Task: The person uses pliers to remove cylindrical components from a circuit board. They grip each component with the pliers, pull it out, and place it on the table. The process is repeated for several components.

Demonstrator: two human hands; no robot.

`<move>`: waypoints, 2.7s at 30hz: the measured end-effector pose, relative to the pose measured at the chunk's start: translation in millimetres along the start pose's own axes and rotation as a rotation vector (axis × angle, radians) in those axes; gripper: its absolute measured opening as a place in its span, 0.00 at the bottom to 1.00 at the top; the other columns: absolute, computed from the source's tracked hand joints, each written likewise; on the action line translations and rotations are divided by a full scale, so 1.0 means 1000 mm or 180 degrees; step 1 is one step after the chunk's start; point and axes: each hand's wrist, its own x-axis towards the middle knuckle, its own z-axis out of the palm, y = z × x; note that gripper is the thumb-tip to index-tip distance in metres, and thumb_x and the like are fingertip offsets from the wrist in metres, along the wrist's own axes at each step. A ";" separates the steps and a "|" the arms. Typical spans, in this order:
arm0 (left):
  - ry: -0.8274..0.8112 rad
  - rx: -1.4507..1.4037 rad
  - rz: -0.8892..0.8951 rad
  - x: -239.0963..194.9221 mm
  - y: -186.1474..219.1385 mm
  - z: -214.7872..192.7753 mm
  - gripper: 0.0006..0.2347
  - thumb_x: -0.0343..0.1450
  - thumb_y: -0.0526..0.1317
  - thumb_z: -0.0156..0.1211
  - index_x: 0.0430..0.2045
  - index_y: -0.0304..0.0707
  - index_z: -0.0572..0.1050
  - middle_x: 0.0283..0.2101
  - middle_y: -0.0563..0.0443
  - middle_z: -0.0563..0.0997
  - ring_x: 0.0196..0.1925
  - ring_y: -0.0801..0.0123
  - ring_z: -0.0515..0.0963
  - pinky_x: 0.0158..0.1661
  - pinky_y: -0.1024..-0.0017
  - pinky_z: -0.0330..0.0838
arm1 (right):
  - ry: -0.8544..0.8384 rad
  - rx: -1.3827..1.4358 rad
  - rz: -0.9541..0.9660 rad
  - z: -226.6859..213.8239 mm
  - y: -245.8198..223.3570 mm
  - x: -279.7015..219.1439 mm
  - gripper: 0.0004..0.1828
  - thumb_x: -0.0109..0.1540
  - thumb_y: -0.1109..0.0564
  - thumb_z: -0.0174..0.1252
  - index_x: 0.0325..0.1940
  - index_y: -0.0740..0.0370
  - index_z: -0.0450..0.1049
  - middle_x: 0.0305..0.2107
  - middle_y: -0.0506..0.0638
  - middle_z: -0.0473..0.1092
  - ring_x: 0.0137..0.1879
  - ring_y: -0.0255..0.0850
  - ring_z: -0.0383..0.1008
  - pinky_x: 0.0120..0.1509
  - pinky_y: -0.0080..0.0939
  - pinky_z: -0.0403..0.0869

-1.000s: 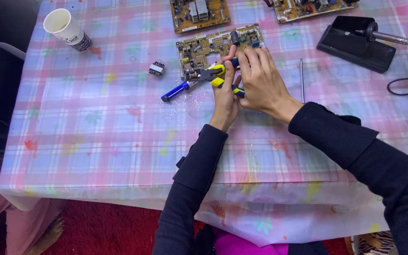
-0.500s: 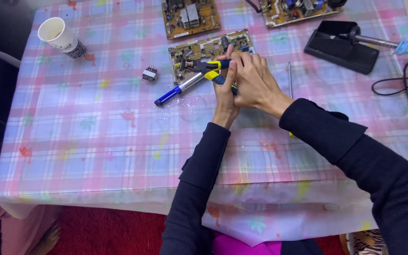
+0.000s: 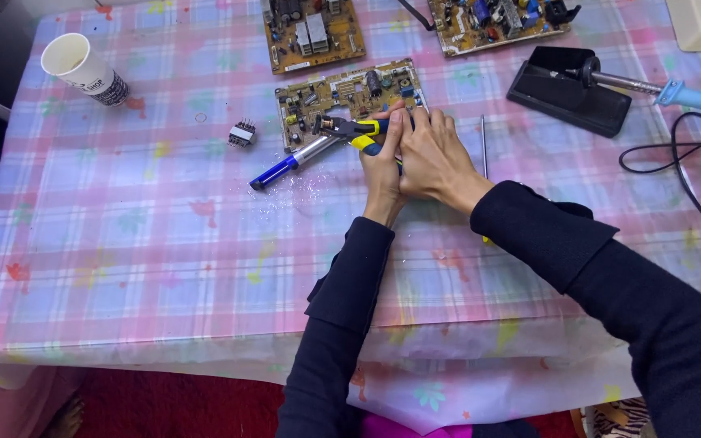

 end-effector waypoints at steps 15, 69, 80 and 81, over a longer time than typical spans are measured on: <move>0.0202 0.0525 -0.0116 -0.002 0.009 0.003 0.09 0.66 0.42 0.61 0.34 0.42 0.69 0.40 0.49 0.78 0.40 0.74 0.76 0.37 0.80 0.73 | -0.0120 0.0094 0.0185 0.001 -0.006 -0.002 0.38 0.42 0.54 0.49 0.55 0.74 0.58 0.36 0.63 0.62 0.38 0.63 0.64 0.40 0.56 0.63; -0.0564 0.1617 -0.0966 -0.006 0.053 0.009 0.38 0.61 0.68 0.43 0.51 0.30 0.60 0.55 0.33 0.66 0.54 0.31 0.65 0.46 0.44 0.68 | -0.0853 0.1866 0.1230 -0.004 0.027 -0.011 0.33 0.47 0.44 0.60 0.52 0.62 0.67 0.35 0.61 0.71 0.45 0.62 0.70 0.46 0.59 0.67; -0.0611 0.4188 0.1983 0.013 0.083 -0.016 0.14 0.64 0.46 0.59 0.41 0.52 0.68 0.42 0.63 0.75 0.43 0.71 0.71 0.39 0.73 0.61 | -0.1384 0.2441 0.1567 -0.072 0.024 -0.016 0.17 0.45 0.56 0.53 0.38 0.50 0.68 0.29 0.45 0.69 0.30 0.39 0.65 0.33 0.39 0.63; -0.0590 0.4584 0.2059 0.011 0.084 -0.015 0.14 0.63 0.48 0.59 0.41 0.55 0.68 0.43 0.67 0.76 0.45 0.71 0.71 0.39 0.70 0.57 | -0.1411 0.2658 0.1754 -0.079 0.020 -0.016 0.12 0.46 0.59 0.51 0.33 0.49 0.71 0.19 0.45 0.68 0.22 0.35 0.63 0.28 0.34 0.64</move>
